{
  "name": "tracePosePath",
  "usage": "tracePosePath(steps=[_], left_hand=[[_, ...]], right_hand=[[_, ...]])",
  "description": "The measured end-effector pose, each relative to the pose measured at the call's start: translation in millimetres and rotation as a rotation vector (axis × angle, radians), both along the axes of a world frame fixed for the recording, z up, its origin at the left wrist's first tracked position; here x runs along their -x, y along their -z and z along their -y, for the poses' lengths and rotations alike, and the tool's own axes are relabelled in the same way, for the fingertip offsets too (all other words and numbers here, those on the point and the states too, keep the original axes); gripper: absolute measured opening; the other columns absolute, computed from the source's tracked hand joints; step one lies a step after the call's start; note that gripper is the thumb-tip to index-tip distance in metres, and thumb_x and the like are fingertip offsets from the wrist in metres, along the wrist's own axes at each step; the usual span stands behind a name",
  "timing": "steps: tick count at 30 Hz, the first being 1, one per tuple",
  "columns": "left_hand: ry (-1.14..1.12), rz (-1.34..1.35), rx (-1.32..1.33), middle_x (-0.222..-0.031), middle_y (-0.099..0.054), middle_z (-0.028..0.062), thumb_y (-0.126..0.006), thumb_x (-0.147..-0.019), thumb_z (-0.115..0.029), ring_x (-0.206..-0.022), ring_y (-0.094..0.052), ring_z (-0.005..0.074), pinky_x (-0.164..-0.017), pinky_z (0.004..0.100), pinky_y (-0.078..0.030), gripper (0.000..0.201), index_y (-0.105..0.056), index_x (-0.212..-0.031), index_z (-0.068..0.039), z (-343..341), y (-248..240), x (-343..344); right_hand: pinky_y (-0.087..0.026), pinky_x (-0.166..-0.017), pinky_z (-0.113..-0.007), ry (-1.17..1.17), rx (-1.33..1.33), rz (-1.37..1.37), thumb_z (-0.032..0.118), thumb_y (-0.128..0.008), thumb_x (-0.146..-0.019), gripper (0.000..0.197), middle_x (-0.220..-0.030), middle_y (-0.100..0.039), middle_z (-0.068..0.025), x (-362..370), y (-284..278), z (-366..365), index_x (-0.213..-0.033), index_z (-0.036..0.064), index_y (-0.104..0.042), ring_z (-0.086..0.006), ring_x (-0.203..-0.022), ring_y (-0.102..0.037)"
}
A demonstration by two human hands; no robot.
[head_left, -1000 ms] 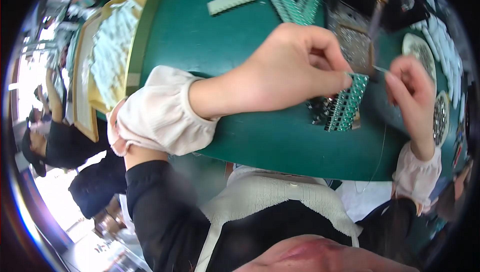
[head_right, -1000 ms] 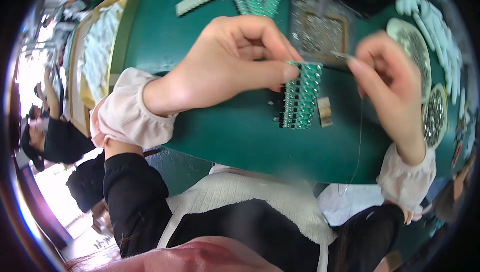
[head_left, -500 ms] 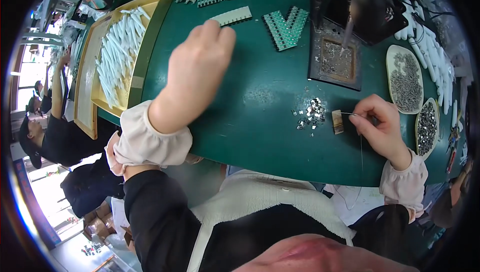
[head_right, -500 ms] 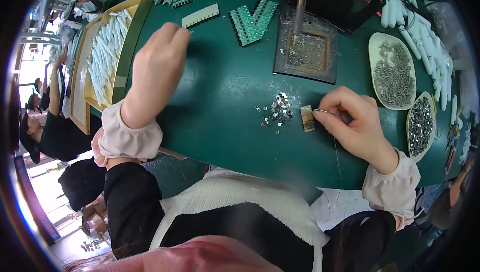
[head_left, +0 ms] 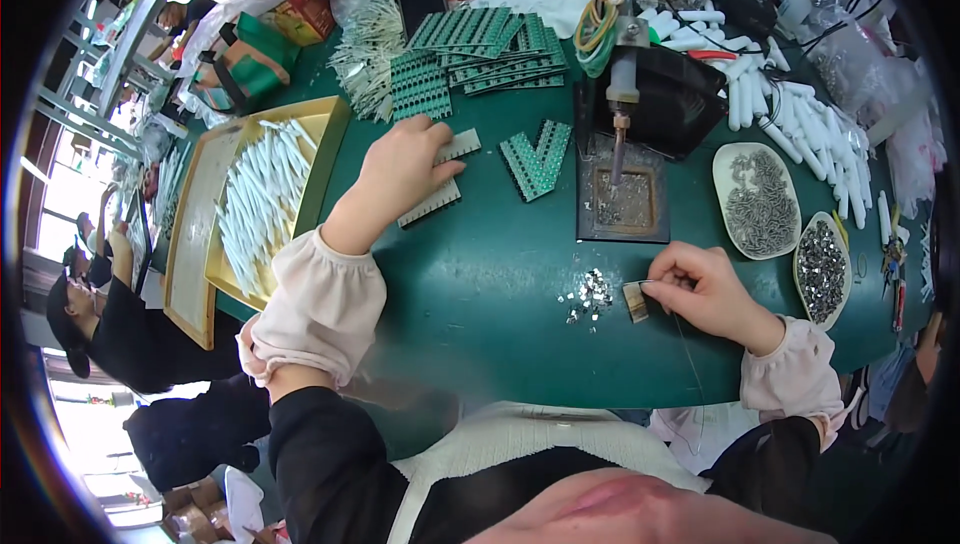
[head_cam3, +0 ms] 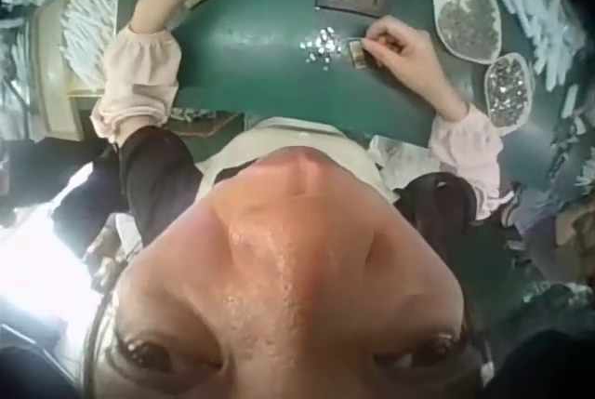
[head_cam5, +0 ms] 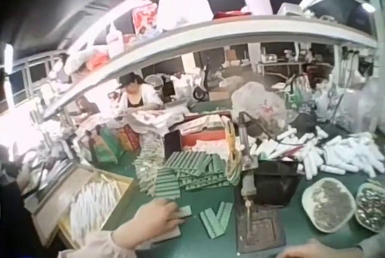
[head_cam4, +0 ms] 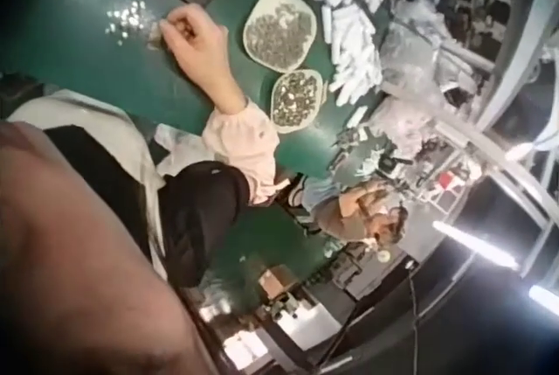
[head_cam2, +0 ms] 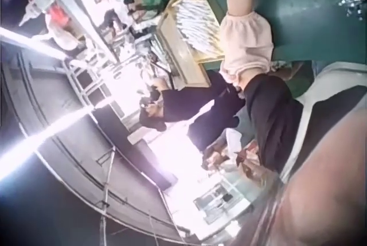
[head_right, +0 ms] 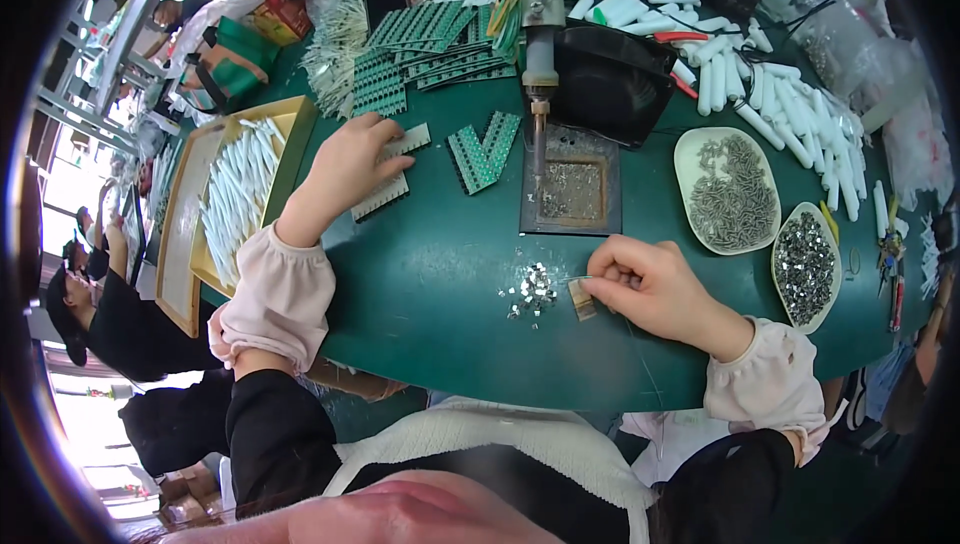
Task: Assembling metal components onto a green circuit board strip at a factory workstation.
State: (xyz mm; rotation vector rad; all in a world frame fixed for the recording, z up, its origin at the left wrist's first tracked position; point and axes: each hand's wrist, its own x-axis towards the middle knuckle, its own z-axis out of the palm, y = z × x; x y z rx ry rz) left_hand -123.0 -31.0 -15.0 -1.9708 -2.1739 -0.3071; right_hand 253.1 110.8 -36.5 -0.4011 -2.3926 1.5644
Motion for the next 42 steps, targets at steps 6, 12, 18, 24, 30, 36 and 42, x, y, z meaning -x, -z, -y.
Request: tracePosePath(steps=[6, 12, 18, 24, 30, 36, 42], left_hand=[[-0.076, -0.164, 0.074, -0.086, -0.065, 0.0137, -0.066, -0.091, -0.020, -0.082, -0.066, 0.0371, -0.071, 0.0483, -0.054, 0.014, -0.064, -0.097, -0.007, -18.5, 22.8, 20.4], [-0.150, 0.185, -0.264, -0.078, -0.071, 0.0153, -0.068, -0.091, -0.017, -0.073, -0.072, 0.0304, -0.062, 0.0456, -0.052, 0.019, -0.060, -0.100, -0.003, -9.5, 3.8, 8.2], [-0.106, 1.667, 0.464, -0.100, -0.074, 0.0126, -0.062, -0.102, -0.016, -0.088, -0.076, 0.0246, -0.075, 0.0316, -0.063, 0.021, -0.051, -0.116, -0.005, 12.3, -22.6, -59.5], [-0.125, 1.859, 0.625, -0.110, -0.072, 0.0141, -0.060, -0.105, -0.019, -0.099, -0.075, 0.0247, -0.083, 0.0302, -0.062, 0.023, -0.050, -0.119, -0.004, 15.9, -11.4, -120.4], [-0.036, 2.062, 0.508, -0.098, -0.070, 0.0065, -0.075, -0.096, -0.017, -0.086, -0.072, 0.0156, -0.079, 0.0273, -0.062, 0.034, -0.051, -0.115, -0.003, 6.4, 2.9, -139.5], [-0.096, 1.991, 0.422, -0.104, -0.073, 0.0090, -0.073, -0.096, -0.009, -0.090, -0.073, 0.0171, -0.076, 0.0297, -0.063, 0.026, -0.053, -0.112, -0.003, 3.5, -7.1, -122.7], [-0.137, 1.830, 0.275, -0.110, -0.071, 0.0136, -0.073, -0.094, -0.008, -0.095, -0.074, 0.0231, -0.082, 0.0317, -0.065, 0.026, -0.052, -0.108, -0.001, -14.3, -5.0, -102.7]], right_hand=[[-0.042, -0.050, -0.020, 0.005, 0.227, 0.080, 0.005, -0.069, -0.096, 0.010, -0.067, -0.063, 0.0006, 2.3, -8.7, -1.5, -0.092, 0.0016, -0.061, -0.0036, -0.056, -0.058], [-0.047, -0.060, -0.023, 0.073, 0.192, 0.230, 0.006, -0.075, -0.091, 0.011, -0.081, -0.064, -0.0005, 6.4, -14.9, -5.5, -0.097, 0.0009, -0.067, -0.0058, -0.069, -0.058], [-0.049, -0.065, -0.031, -0.039, -0.457, -0.001, 0.002, -0.085, -0.073, 0.038, -0.084, -0.058, -0.0063, 9.7, -9.9, 12.9, -0.107, 0.0011, -0.068, -0.0201, -0.075, -0.060], [-0.047, -0.063, -0.031, -0.084, -0.414, 0.074, 0.004, -0.089, -0.068, 0.046, -0.083, -0.057, -0.0045, 17.8, -26.2, 17.0, -0.110, 0.0033, -0.069, -0.0181, -0.072, -0.056], [-0.046, -0.062, -0.028, -0.011, -0.435, -0.151, 0.004, -0.091, -0.066, 0.049, -0.085, -0.057, -0.0032, 35.7, -29.1, 24.7, -0.110, 0.0050, -0.070, -0.0151, -0.070, -0.054], [-0.042, -0.060, -0.021, 0.133, -0.218, 0.040, 0.001, -0.079, -0.083, 0.034, -0.083, -0.056, 0.0010, 31.9, -37.0, 11.2, -0.114, 0.0031, -0.065, -0.0055, -0.067, -0.052], [-0.052, -0.066, -0.033, -0.047, -0.472, 0.034, -0.002, -0.073, -0.085, 0.018, -0.088, -0.062, -0.0097, 28.4, -12.1, 4.8, -0.101, -0.0005, -0.065, -0.0209, -0.074, -0.064]])
